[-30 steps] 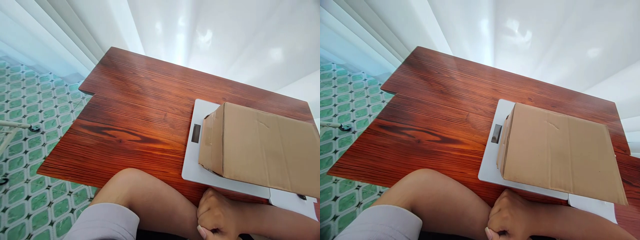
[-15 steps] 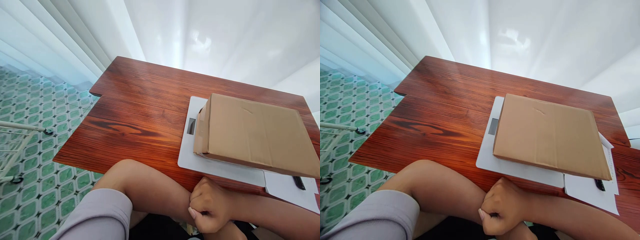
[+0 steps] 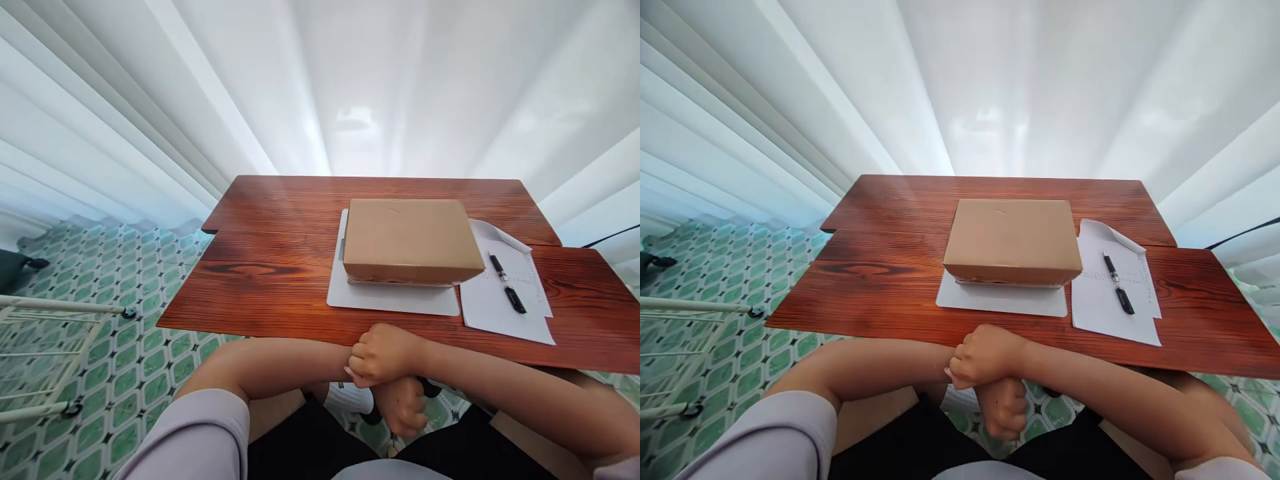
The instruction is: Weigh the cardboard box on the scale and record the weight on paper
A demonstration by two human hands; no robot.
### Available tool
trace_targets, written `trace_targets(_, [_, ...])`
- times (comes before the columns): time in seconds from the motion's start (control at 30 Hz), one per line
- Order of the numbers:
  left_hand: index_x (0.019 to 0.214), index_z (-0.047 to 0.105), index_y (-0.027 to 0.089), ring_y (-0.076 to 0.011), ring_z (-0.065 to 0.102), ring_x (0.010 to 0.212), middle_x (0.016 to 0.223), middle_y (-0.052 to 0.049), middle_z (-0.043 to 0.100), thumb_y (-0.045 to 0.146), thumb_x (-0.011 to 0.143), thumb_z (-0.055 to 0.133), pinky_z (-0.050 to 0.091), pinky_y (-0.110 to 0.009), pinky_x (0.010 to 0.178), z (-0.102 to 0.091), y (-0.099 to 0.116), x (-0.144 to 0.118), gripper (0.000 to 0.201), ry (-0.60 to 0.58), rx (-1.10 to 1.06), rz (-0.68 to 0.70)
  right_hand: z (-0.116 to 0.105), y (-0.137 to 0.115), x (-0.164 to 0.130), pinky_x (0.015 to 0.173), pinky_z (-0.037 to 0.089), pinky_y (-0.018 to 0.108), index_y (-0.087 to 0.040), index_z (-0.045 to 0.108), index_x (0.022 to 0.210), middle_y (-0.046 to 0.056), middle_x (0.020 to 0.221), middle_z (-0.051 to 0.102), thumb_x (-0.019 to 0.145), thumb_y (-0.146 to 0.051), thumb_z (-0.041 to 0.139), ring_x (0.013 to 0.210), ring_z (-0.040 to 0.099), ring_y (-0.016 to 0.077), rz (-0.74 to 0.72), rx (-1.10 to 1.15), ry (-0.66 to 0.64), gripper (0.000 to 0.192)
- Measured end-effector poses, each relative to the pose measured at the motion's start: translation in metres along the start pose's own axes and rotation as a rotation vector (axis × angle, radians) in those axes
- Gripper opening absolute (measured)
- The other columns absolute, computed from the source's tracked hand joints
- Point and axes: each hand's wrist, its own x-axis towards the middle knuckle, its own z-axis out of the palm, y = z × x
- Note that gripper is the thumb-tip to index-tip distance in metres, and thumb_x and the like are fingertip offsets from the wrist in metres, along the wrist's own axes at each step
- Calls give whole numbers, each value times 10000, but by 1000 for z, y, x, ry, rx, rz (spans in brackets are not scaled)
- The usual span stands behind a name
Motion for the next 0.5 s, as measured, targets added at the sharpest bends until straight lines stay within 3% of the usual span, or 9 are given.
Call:
trace_targets(0.07, [720, 515, 251, -137, 54, 486, 676, 25, 105, 402, 1005, 262, 228, -230, 385, 13, -5, -12, 410, 242, -370, -207, -8, 2, -11, 461, 188, 299, -184, 598, 659, -7, 566, 571, 987, -310, 567, 491, 495, 151, 3, -69, 10, 353])
trace_targets(0.1, [741, 526, 277, -152, 68, 476, 693, 28, 70, 371, 991, 204, 252, -256, 382, 19, -8, -19, 418, 336, -549, -290, -14, 4, -17, 466, 198, 293, -181, 597, 668, -5, 570, 567, 997, -309, 556, 496, 495, 151, 5, -100, 42, 355])
trace_targets(0.17, [869, 572, 356, -183, 149, 461, 685, 17, 97, 325, 972, 212, 287, -308, 404, 31, -13, -33, 375, 454, -851, -407, -28, 6, -30, 481, 218, 290, -179, 586, 678, -6, 581, 562, 1021, -281, 512, 503, 484, 149, 11, -160, 166, 366])
trace_targets(0.23, [930, 598, 404, -186, 148, 479, 680, 11, 122, 299, 962, 301, 238, -314, 431, 42, -17, -45, 317, 532, -1056, -480, -43, 8, -41, 493, 215, 302, -180, 563, 664, -10, 579, 554, 1035, -224, 460, 502, 463, 145, 48, -232, 324, 387])
trace_targets(0.4, [685, 580, 242, -144, 205, 479, 605, 5, 234, 263, 933, 501, 226, -311, 435, 61, -26, -71, 261, 570, -1460, -644, -76, 9, -56, 511, 207, 316, -189, 498, 581, -15, 524, 501, 1010, -177, 419, 479, 403, 131, 199, -392, 533, 436])
trace_targets(0.5, [655, 552, 208, -129, 329, 482, 601, -1, 424, 189, 941, 521, 287, -308, 442, 70, -36, -98, 288, 469, -1675, -791, -92, 13, -59, 520, 216, 311, -188, 470, 557, -16, 510, 487, 1016, -192, 414, 475, 392, 122, 259, -446, 590, 462])
